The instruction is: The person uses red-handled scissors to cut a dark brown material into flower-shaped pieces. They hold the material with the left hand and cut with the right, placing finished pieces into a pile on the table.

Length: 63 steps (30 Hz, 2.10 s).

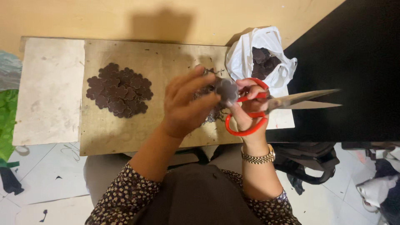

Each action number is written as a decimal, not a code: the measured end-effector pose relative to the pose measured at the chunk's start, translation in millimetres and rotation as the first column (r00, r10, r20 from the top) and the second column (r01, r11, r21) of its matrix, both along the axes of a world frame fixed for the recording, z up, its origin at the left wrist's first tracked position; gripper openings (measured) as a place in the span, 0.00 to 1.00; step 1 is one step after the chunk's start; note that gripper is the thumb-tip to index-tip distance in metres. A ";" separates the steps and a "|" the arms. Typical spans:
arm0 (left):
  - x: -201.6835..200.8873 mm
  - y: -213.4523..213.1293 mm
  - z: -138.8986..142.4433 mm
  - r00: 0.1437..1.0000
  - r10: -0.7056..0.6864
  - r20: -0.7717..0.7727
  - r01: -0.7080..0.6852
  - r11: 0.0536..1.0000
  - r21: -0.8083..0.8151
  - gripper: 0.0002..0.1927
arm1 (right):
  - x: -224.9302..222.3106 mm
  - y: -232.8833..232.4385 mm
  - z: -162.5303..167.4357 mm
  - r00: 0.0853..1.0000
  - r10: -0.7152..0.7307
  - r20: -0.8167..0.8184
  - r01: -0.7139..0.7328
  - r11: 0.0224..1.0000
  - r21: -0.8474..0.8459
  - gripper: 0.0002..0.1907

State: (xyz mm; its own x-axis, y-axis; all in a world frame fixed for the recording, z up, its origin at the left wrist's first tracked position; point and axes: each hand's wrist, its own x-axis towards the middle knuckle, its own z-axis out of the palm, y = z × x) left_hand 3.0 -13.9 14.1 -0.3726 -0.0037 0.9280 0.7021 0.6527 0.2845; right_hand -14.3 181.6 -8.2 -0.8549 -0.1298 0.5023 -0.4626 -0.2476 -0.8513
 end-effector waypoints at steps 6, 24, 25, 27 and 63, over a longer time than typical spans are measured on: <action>11.4 8.5 -9.2 0.992 0.051 -0.115 -0.065 0.990 -0.129 0.10 | 20.8 16.4 11.6 0.969 0.155 0.191 -0.107 0.965 -0.239 0.14; 12.1 17.6 1.6 0.812 -0.455 0.365 0.374 0.886 0.273 0.09 | 25.8 13.1 19.5 0.920 0.021 0.392 0.029 0.992 -0.121 0.10; 13.2 20.2 0.2 0.726 -0.521 0.448 0.329 0.836 0.440 0.09 | 26.6 13.0 19.0 0.923 0.007 0.386 0.034 0.994 -0.101 0.10; 16.7 29.8 -3.0 0.511 -0.672 0.535 0.154 0.684 0.713 0.08 | 29.9 13.3 17.4 0.927 -0.020 0.375 0.046 0.997 -0.060 0.08; -13.1 53.2 18.0 0.429 -0.870 0.244 0.021 0.279 0.960 0.13 | 46.1 6.4 19.3 0.912 0.159 0.378 -0.281 0.913 0.295 0.04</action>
State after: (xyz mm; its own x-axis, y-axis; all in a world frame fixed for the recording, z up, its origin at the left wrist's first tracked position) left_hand -10.1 39.4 32.1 -0.9980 -0.0544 0.0334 0.0577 -0.5443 0.8369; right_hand 31.8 188.0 11.1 -0.8931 -0.4429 0.0790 -0.0981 0.0205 -0.9950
